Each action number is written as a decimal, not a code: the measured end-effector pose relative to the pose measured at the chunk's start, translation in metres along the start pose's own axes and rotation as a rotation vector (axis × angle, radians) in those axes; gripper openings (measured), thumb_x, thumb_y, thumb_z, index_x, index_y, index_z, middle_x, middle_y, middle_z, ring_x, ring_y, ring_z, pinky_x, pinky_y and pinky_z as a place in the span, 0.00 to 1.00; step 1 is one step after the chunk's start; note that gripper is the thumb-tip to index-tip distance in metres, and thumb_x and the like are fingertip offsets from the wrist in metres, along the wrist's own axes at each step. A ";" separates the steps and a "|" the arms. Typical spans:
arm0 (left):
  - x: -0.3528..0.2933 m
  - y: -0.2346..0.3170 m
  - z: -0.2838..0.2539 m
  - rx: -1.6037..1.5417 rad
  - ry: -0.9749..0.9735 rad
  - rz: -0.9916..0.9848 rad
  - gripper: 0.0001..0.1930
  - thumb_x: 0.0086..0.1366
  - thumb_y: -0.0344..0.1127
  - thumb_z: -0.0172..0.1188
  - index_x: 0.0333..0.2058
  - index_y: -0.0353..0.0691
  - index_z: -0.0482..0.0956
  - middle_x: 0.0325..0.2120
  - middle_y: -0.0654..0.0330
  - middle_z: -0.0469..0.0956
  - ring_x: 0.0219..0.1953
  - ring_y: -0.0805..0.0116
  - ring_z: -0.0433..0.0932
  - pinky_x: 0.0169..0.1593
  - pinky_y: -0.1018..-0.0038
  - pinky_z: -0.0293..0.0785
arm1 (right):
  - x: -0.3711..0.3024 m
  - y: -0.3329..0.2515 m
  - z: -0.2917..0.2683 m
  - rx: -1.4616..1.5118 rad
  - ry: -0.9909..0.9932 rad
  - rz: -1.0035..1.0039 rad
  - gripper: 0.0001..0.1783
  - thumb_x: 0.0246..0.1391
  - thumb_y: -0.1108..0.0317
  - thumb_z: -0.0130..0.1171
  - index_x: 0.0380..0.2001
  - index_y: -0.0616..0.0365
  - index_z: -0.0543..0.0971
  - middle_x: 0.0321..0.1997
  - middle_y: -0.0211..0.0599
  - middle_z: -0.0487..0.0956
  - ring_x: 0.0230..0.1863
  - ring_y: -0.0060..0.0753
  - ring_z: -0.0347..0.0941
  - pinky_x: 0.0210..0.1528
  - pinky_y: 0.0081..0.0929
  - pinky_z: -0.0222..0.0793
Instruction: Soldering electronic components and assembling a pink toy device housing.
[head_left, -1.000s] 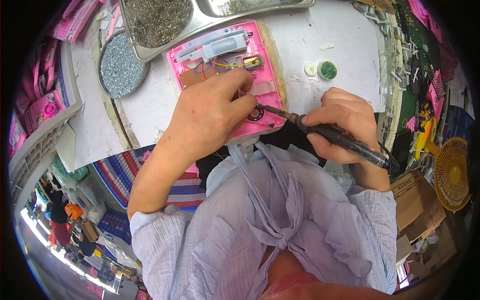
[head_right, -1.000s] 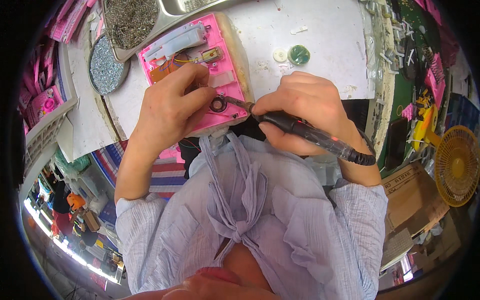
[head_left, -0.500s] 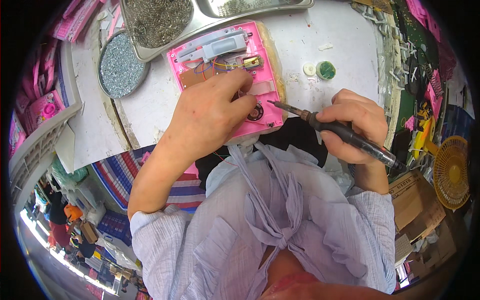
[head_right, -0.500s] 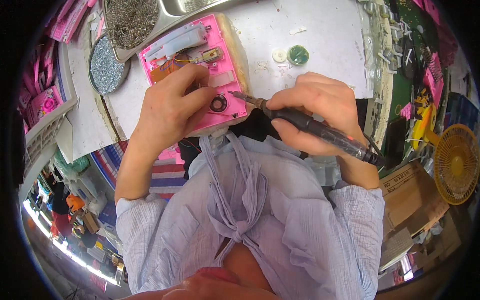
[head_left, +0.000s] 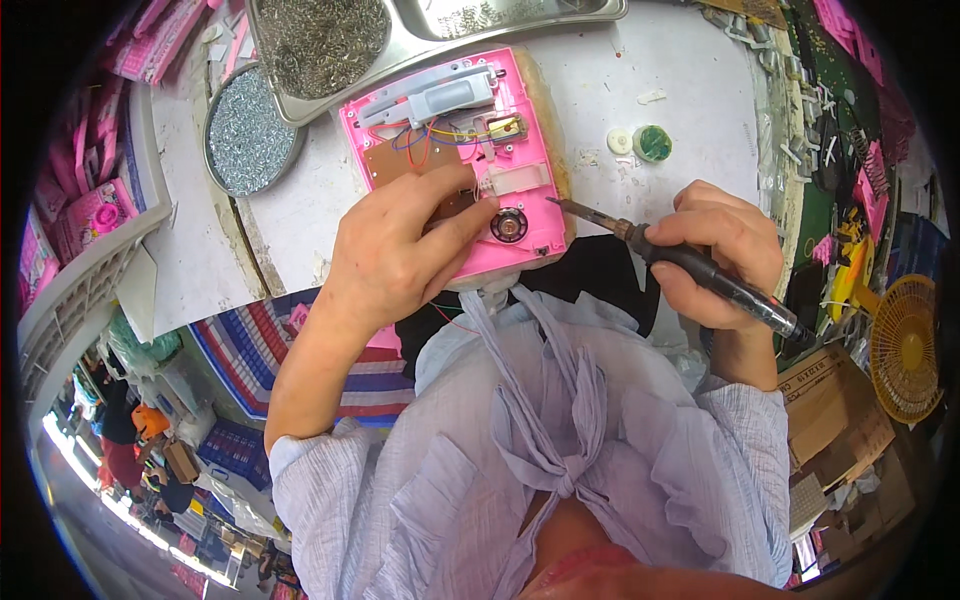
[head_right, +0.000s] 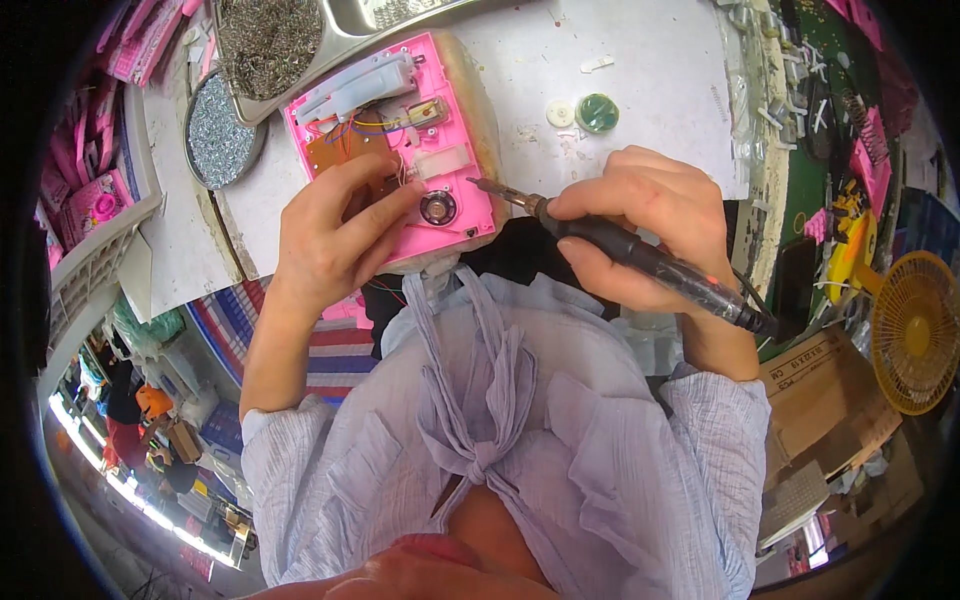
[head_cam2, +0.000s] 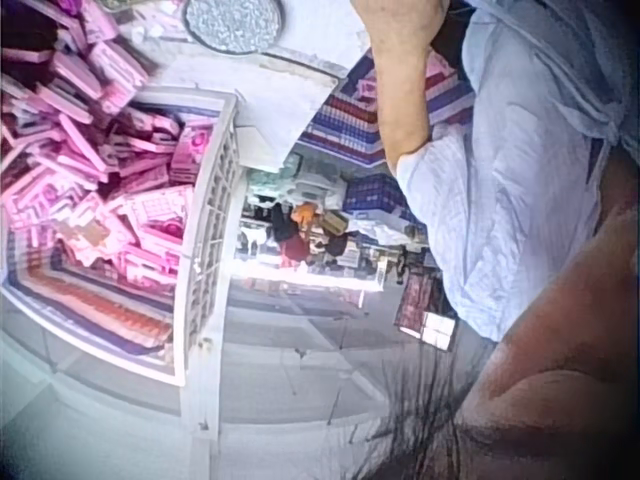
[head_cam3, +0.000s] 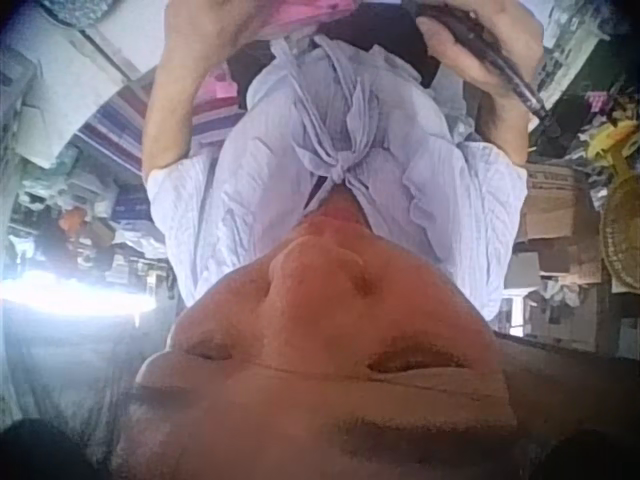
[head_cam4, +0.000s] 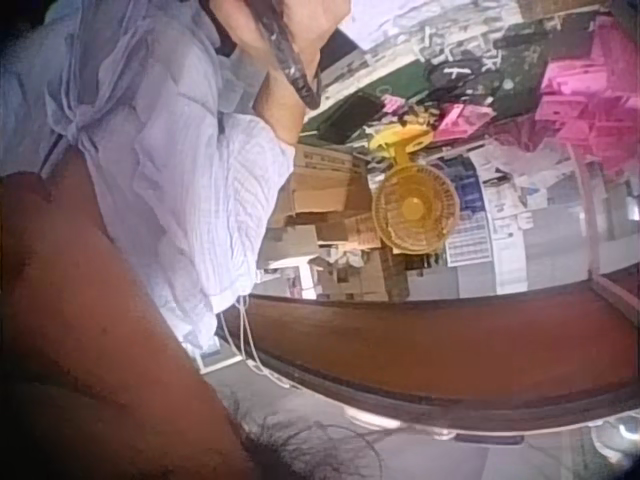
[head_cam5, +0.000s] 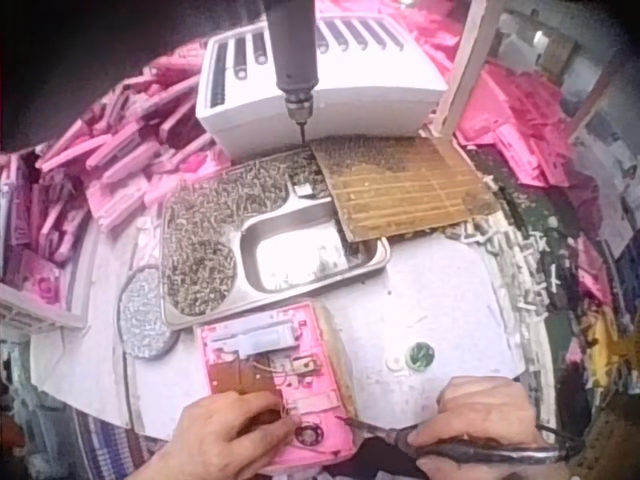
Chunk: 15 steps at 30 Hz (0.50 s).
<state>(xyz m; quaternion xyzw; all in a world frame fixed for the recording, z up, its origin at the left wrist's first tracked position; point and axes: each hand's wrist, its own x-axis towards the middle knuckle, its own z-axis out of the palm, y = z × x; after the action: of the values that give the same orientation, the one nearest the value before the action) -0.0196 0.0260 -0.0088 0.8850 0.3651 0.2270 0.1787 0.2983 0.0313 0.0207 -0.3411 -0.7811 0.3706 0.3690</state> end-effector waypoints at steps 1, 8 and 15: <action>-0.002 0.000 0.000 -0.001 0.020 0.008 0.17 0.53 0.30 0.69 0.44 0.43 0.86 0.45 0.58 0.80 0.35 0.62 0.80 0.35 0.67 0.78 | -0.001 0.000 -0.001 -0.002 0.004 0.006 0.18 0.39 0.75 0.72 0.38 0.60 0.83 0.21 0.33 0.77 0.21 0.32 0.70 0.23 0.27 0.62; -0.014 -0.001 -0.003 0.017 0.001 -0.028 0.22 0.50 0.28 0.70 0.48 0.45 0.87 0.48 0.55 0.80 0.39 0.59 0.82 0.40 0.66 0.80 | -0.026 -0.009 -0.022 0.039 0.137 0.086 0.16 0.45 0.75 0.70 0.40 0.67 0.82 0.24 0.36 0.77 0.23 0.28 0.69 0.26 0.26 0.59; -0.018 -0.006 0.014 0.042 0.066 -0.065 0.19 0.55 0.26 0.69 0.47 0.43 0.88 0.45 0.50 0.81 0.41 0.52 0.82 0.44 0.62 0.81 | -0.118 -0.008 -0.093 0.104 0.997 0.306 0.16 0.55 0.73 0.65 0.46 0.66 0.81 0.39 0.33 0.80 0.39 0.23 0.76 0.43 0.19 0.70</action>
<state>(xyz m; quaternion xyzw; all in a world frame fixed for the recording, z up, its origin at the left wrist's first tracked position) -0.0267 0.0150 -0.0276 0.8682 0.4043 0.2422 0.1551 0.4321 -0.0376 0.0308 -0.5675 -0.4322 0.2513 0.6542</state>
